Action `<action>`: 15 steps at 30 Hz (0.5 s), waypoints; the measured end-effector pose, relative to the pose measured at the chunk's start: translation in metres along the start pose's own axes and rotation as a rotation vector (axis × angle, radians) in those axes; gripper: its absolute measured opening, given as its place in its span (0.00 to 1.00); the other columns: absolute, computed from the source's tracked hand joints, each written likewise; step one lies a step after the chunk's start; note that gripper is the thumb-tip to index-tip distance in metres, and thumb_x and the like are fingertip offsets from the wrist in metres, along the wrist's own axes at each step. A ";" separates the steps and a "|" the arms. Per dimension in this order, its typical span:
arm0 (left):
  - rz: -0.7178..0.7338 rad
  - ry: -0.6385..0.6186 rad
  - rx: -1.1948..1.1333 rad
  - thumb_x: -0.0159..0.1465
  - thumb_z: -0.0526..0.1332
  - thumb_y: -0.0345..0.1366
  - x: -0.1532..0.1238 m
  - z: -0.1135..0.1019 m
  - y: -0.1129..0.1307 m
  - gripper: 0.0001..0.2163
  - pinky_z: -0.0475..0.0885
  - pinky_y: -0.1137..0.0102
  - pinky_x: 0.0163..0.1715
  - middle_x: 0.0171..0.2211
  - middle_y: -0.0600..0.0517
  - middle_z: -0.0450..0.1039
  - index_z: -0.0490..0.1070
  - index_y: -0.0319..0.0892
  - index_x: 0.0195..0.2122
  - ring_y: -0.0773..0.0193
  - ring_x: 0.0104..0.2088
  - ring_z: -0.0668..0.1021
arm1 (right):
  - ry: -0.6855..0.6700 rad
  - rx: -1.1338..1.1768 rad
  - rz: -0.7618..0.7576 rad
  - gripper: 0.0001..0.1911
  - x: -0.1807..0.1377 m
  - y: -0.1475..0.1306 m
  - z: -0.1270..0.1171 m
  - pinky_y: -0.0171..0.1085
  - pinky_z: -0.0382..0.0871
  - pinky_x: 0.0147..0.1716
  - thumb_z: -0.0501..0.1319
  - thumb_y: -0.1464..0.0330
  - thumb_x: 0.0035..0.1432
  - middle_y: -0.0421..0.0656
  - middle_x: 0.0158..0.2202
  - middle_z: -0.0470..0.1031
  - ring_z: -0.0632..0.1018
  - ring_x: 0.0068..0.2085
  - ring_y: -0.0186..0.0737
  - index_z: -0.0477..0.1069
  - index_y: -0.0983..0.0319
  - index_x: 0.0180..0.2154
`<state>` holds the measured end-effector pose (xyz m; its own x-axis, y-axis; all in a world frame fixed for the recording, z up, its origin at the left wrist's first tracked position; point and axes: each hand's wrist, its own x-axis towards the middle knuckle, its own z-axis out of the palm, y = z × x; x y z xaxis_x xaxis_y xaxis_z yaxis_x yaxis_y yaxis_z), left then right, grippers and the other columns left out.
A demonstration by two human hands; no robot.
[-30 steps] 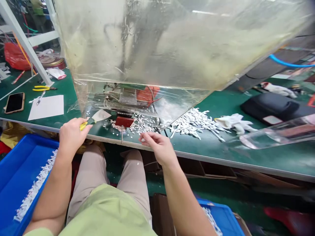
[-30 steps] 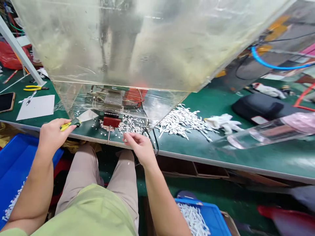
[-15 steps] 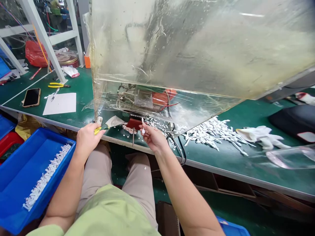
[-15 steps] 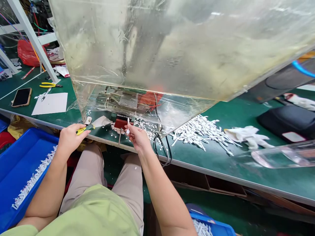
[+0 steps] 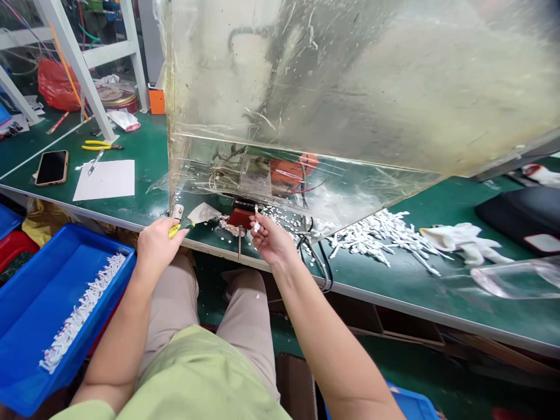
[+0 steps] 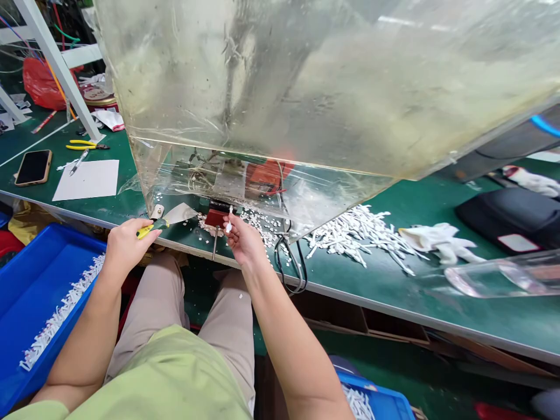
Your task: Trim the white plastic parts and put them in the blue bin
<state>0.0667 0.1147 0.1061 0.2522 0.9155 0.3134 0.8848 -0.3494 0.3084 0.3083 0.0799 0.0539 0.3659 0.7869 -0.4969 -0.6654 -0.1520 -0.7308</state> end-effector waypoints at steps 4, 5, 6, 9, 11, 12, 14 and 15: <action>-0.011 -0.018 0.016 0.58 0.60 0.42 0.001 0.006 0.005 0.12 0.70 0.66 0.39 0.39 0.47 0.77 0.76 0.44 0.40 0.54 0.40 0.78 | -0.047 -0.013 -0.032 0.11 0.001 0.002 0.001 0.24 0.54 0.10 0.68 0.63 0.45 0.37 0.20 0.71 0.68 0.18 0.26 0.73 0.62 0.28; -0.016 -0.020 0.021 0.58 0.60 0.42 0.002 0.008 0.007 0.12 0.70 0.66 0.39 0.39 0.47 0.77 0.75 0.44 0.40 0.54 0.40 0.78 | -0.052 -0.022 -0.038 0.11 0.000 0.003 0.002 0.24 0.54 0.10 0.68 0.62 0.46 0.37 0.20 0.71 0.68 0.18 0.26 0.73 0.62 0.28; -0.015 -0.027 0.027 0.59 0.59 0.42 0.004 0.011 0.009 0.12 0.70 0.65 0.39 0.40 0.47 0.77 0.75 0.44 0.41 0.54 0.40 0.78 | -0.061 -0.042 -0.042 0.12 -0.002 0.003 0.002 0.24 0.55 0.11 0.68 0.61 0.46 0.38 0.21 0.72 0.68 0.18 0.26 0.73 0.62 0.28; 0.013 -0.047 0.065 0.61 0.55 0.44 0.012 0.016 0.010 0.14 0.70 0.63 0.39 0.42 0.46 0.75 0.72 0.44 0.44 0.52 0.41 0.77 | -0.127 -0.218 -0.060 0.16 -0.007 -0.003 -0.007 0.25 0.58 0.13 0.66 0.55 0.49 0.41 0.27 0.75 0.71 0.22 0.27 0.74 0.62 0.32; 0.061 -0.058 0.089 0.63 0.53 0.46 0.018 0.017 0.005 0.15 0.70 0.61 0.40 0.43 0.47 0.75 0.71 0.45 0.45 0.52 0.42 0.76 | -0.143 -0.493 -0.163 0.20 -0.008 -0.015 -0.024 0.27 0.64 0.20 0.61 0.52 0.53 0.42 0.33 0.76 0.74 0.26 0.30 0.74 0.63 0.35; 0.085 -0.061 0.095 0.63 0.52 0.47 0.021 0.016 0.002 0.15 0.69 0.61 0.42 0.43 0.48 0.74 0.71 0.46 0.44 0.53 0.42 0.76 | -0.107 -0.682 -0.249 0.20 -0.008 -0.024 -0.036 0.28 0.67 0.24 0.59 0.52 0.55 0.42 0.34 0.77 0.75 0.29 0.31 0.74 0.63 0.37; 0.099 -0.052 0.099 0.61 0.52 0.49 0.027 0.014 -0.005 0.14 0.68 0.62 0.43 0.41 0.52 0.75 0.71 0.50 0.41 0.55 0.42 0.76 | 0.060 -1.035 -0.415 0.17 -0.006 -0.045 -0.063 0.34 0.69 0.35 0.58 0.56 0.58 0.42 0.34 0.77 0.76 0.35 0.35 0.75 0.63 0.37; 0.077 -0.048 0.112 0.61 0.52 0.49 0.031 0.014 -0.007 0.14 0.68 0.63 0.41 0.40 0.54 0.75 0.71 0.51 0.40 0.55 0.42 0.75 | 0.169 -1.159 -0.462 0.13 -0.005 -0.056 -0.077 0.37 0.69 0.39 0.59 0.60 0.58 0.43 0.34 0.77 0.76 0.37 0.38 0.75 0.63 0.36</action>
<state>0.0743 0.1482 0.1010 0.3370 0.8963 0.2884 0.8995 -0.3969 0.1824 0.3941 0.0382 0.0613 0.5475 0.8333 -0.0765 0.4766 -0.3857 -0.7900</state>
